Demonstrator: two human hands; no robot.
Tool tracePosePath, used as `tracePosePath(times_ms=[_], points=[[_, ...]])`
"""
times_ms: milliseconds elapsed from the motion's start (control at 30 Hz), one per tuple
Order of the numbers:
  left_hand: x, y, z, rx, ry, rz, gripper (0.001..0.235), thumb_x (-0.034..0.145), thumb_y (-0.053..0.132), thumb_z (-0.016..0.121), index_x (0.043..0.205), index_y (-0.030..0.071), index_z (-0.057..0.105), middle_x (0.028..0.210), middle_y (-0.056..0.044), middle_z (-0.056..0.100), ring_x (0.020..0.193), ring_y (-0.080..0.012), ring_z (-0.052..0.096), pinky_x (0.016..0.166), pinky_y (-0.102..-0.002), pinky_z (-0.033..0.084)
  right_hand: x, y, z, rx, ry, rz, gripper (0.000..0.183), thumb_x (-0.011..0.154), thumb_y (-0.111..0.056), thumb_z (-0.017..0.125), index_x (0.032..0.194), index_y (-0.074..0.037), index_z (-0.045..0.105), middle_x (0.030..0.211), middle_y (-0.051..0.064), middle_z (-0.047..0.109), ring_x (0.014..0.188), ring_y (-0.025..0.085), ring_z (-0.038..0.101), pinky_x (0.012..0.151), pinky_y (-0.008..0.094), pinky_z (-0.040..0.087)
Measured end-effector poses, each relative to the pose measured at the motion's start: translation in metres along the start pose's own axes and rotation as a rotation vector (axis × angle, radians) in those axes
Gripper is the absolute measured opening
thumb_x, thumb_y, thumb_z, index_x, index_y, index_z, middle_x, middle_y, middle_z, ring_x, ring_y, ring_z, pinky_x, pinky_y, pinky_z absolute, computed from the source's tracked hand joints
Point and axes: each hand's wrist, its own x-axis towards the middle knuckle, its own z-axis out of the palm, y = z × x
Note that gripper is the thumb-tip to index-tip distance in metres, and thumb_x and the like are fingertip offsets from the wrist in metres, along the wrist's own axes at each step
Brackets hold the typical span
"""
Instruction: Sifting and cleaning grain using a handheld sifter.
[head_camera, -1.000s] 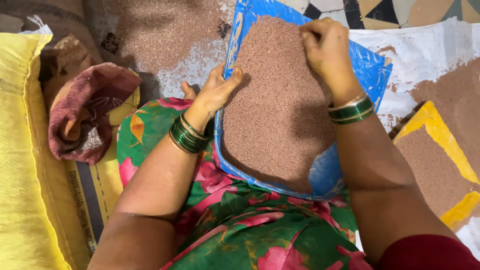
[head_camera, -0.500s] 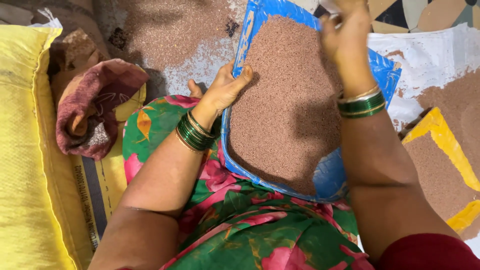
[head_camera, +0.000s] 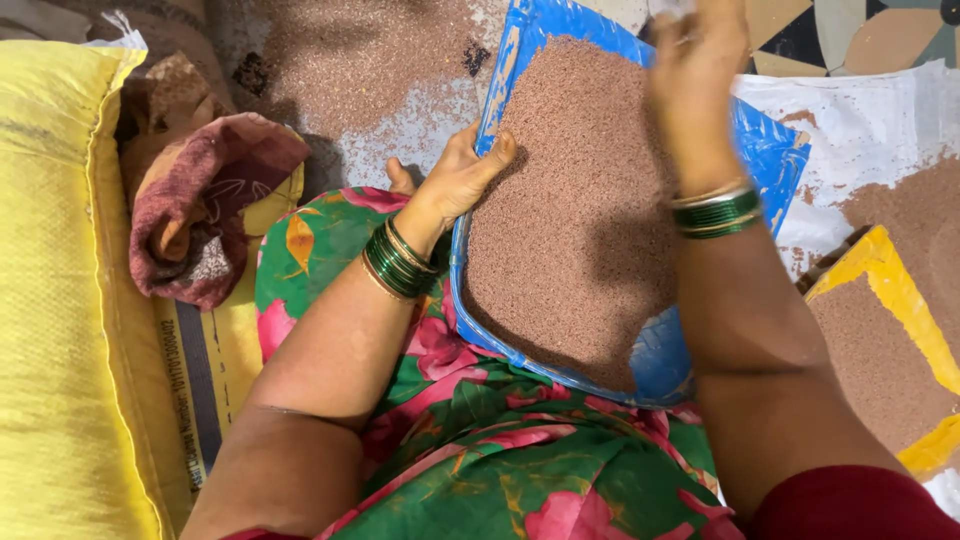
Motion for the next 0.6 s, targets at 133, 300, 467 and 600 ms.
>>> tracePosePath(times_ms=[133,300,467,600], points=[[0.006,-0.016,-0.005,-0.019,0.003,-0.027,0.081,0.090,0.061,0.069,0.138,-0.003,0.055,0.112,-0.001,0.064,0.103,-0.0112,0.054,0.095,-0.027,0.046,-0.019,0.001,-0.065,0.128,0.035,0.383,0.045,0.100,-0.029,0.075,0.133,-0.007,0.054,0.131,0.019,0.060,0.122,0.030,0.063,0.097,0.042,0.057],[0.003,-0.016,-0.007,-0.014,0.042,-0.099,0.082,0.090,0.063,0.069,0.133,-0.005,0.060,0.109,-0.003,0.065,0.106,-0.0120,0.056,0.100,-0.028,0.044,-0.162,0.068,-0.115,-0.192,-0.014,0.447,0.090,0.102,-0.022,0.080,0.164,0.007,0.022,0.162,0.045,0.019,0.154,0.052,0.024,0.129,0.053,0.026],[-0.035,0.064,0.038,-0.151,0.068,-0.007,0.082,0.098,0.057,0.063,0.148,-0.006,0.050,0.137,-0.006,0.058,0.130,-0.0152,0.048,0.114,-0.030,0.035,-0.231,0.029,-0.128,0.633,0.135,1.051,0.055,0.106,-0.030,0.058,0.145,0.006,0.043,0.136,0.020,0.055,0.122,0.030,0.054,0.106,0.041,0.045],[-0.073,0.044,0.039,-0.319,0.148,-0.135,0.073,0.108,0.046,0.054,0.159,-0.001,0.031,0.160,-0.002,0.039,0.149,-0.0143,0.037,0.122,-0.032,0.029,-0.235,0.000,-0.143,1.110,0.301,1.125,0.032,0.103,-0.027,0.048,0.113,-0.003,0.067,0.110,0.006,0.072,0.099,0.017,0.068,0.093,0.032,0.055]])
